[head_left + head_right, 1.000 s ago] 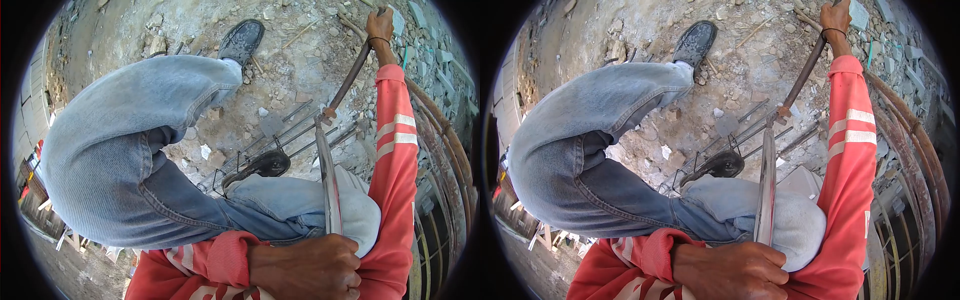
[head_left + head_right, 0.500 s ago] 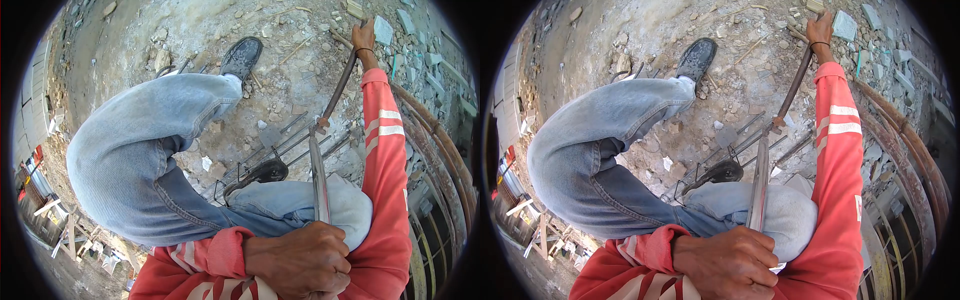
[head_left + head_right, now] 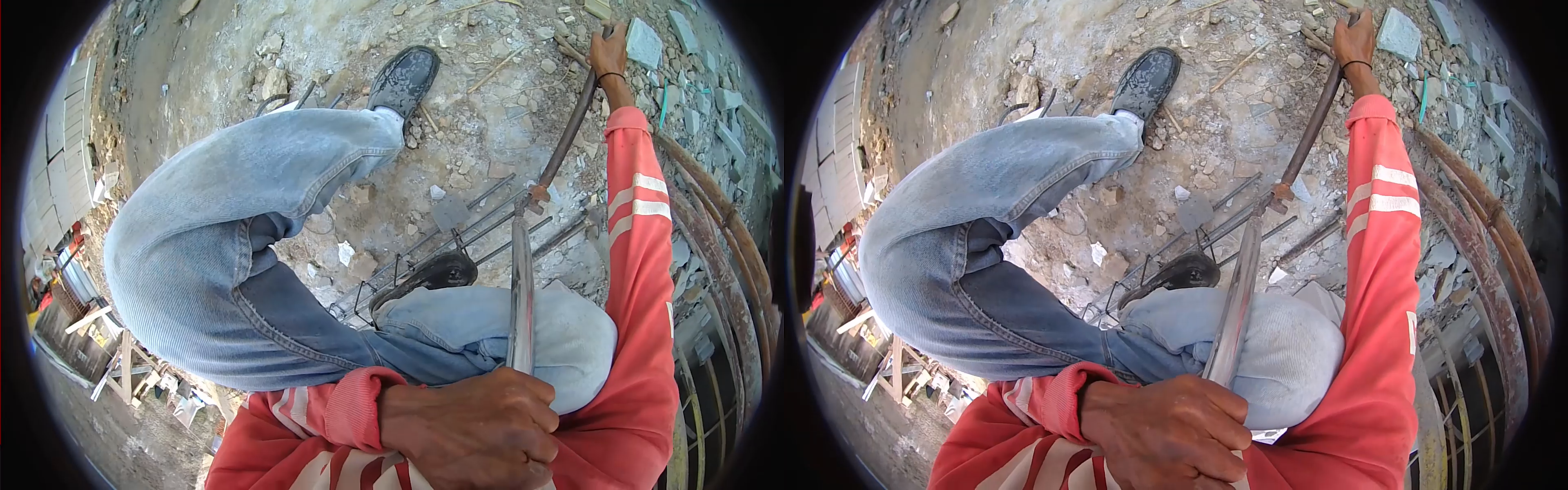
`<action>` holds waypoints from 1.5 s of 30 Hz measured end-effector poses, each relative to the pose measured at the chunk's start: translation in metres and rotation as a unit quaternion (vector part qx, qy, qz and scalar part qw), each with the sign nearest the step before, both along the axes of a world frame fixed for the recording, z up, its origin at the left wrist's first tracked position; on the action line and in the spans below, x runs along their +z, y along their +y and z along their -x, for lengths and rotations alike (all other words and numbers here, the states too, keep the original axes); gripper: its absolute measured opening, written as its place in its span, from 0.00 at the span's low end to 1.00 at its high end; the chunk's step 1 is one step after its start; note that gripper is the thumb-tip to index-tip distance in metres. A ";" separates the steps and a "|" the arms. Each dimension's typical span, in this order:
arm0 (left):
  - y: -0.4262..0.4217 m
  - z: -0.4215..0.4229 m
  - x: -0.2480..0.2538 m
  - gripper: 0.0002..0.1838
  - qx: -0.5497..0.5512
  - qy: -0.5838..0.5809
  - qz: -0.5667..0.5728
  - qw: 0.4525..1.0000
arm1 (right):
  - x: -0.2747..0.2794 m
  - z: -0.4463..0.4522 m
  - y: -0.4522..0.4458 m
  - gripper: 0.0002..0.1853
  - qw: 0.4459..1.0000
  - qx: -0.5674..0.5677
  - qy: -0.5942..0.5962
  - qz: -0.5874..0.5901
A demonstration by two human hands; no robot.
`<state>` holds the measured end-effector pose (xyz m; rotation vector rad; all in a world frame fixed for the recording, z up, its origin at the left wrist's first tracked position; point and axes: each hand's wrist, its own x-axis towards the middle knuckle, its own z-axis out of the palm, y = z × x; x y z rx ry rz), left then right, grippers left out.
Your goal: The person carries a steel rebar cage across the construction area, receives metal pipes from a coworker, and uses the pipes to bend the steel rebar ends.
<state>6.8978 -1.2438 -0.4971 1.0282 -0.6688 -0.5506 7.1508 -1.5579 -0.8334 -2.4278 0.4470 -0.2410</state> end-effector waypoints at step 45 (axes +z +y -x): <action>-0.049 -0.034 0.013 0.24 0.045 0.012 -0.082 0.996 | 0.250 0.250 0.014 0.11 0.835 -0.219 -0.421 -0.279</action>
